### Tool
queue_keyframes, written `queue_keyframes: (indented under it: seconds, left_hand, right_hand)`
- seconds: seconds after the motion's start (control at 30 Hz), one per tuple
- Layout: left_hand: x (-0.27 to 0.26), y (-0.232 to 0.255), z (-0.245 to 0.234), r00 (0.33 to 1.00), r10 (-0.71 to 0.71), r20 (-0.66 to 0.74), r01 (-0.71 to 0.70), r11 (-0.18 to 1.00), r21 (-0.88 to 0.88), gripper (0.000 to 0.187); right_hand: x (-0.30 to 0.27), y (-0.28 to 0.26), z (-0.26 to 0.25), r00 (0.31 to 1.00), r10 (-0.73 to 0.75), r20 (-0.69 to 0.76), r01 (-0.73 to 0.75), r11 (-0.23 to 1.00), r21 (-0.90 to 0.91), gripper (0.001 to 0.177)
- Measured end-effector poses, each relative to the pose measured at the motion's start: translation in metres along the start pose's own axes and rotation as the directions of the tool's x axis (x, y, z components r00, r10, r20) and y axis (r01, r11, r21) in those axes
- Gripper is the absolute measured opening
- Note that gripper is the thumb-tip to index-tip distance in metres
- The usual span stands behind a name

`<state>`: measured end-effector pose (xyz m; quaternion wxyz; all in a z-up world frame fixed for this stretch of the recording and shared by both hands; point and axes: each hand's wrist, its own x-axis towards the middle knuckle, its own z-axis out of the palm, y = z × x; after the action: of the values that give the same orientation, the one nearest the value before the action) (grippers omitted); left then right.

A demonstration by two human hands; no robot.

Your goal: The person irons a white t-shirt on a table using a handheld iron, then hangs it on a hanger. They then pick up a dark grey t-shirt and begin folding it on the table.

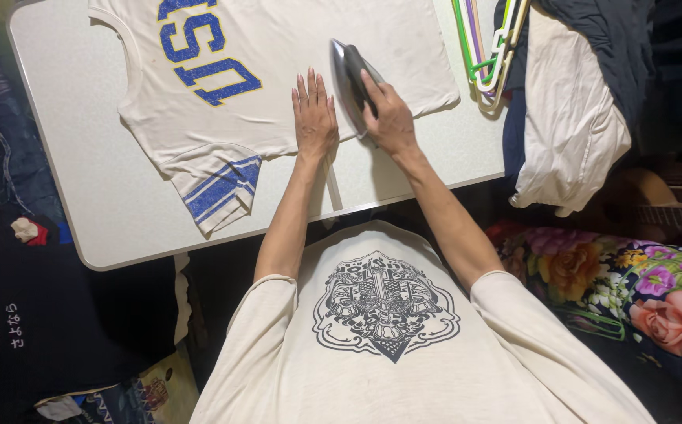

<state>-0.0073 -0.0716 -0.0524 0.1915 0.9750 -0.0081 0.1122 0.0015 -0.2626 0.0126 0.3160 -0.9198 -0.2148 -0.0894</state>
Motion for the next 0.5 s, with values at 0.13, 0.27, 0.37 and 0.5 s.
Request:
queue_keyframes:
  seconds: [0.13, 0.27, 0.37, 0.5]
  left_hand:
    - [0.000, 0.002, -0.005, 1.000, 0.008, 0.014, -0.008, 1.000, 0.002, 0.057]
    - [0.000, 0.006, -0.015, 1.000, 0.002, 0.029, -0.001, 0.999, -0.033, 0.057]
    - [-0.002, 0.008, -0.020, 1.000, 0.008, 0.019, -0.007, 0.999, -0.046, 0.057]
    - [-0.003, 0.009, -0.016, 1.000, 0.000, 0.025, 0.002, 0.998, -0.060, 0.058]
  right_hand:
    - [-0.004, 0.037, -0.016, 0.999, 0.040, -0.022, -0.041, 0.997, -0.068, 0.070]
    - [0.002, 0.090, -0.050, 0.992, 0.098, -0.079, -0.108, 0.985, -0.131, 0.067]
    - [-0.005, 0.108, -0.062, 0.987, 0.082, -0.138, -0.108, 0.976, -0.191, 0.069]
    - [-0.005, 0.114, -0.065, 0.982, 0.032, -0.187, -0.074, 0.971, -0.226, 0.071]
